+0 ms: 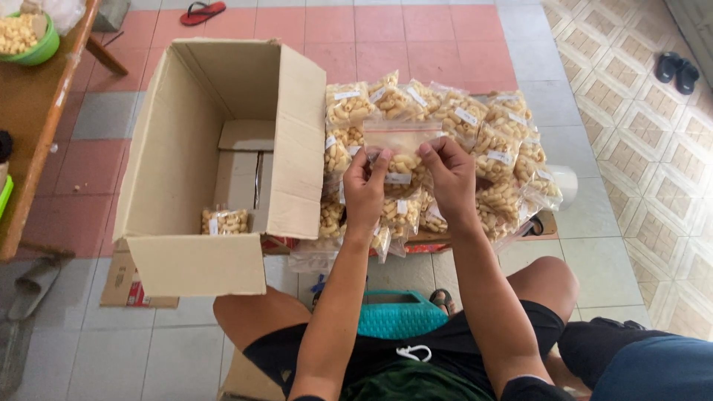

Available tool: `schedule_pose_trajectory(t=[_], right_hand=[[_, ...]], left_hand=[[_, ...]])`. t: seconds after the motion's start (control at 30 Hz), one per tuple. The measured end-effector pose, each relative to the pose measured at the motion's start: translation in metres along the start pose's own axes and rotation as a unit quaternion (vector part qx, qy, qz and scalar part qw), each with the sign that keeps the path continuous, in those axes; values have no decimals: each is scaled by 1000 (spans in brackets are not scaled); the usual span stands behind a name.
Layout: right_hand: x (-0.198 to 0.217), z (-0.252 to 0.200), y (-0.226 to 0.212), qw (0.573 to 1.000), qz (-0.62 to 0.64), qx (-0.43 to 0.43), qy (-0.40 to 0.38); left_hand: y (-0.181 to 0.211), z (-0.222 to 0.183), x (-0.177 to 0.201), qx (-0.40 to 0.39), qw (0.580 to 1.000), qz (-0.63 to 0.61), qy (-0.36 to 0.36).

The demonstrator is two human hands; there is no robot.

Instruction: Picking up small plastic bags of snacks, inspecting them, and packing them into a cardboard box.

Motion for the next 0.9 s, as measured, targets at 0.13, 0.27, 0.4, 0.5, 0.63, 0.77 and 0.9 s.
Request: schedule_pose_trajectory(t=[0.13,0.27,0.4,0.5,0.63,0.77,0.9], right_hand=[[-1,-1,-4,1000,7,-4,-9],[-1,-2,-7,1000,-11,-9,-11],[0,-3,-14,1000,2,-13,-5],[4,-2,-8,1000,-3,-11,2],[0,-3,-16,1000,-19,2,6],[7,-10,-2,1000,-20,-21,10],[6,-7,5,999,-33,-34,19]], left_hand=[[-15,2,4,5,1000,5,21],[4,-3,-3,9,999,-7,30],[6,-1,-5,20,999,1,31],[-15,0,0,26,999,1,28],[-3,0,0,34,999,-5,29],[-13,-7,2,61,997,-4,43],[-7,-4,4,78,995,16,52]])
Point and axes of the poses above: each hand's wrist, its own z-axis towards the middle knuckle, its own x-axis out of the back of the hand, y = z × x, the point moved 7 cm from there along z, towards the middle knuckle
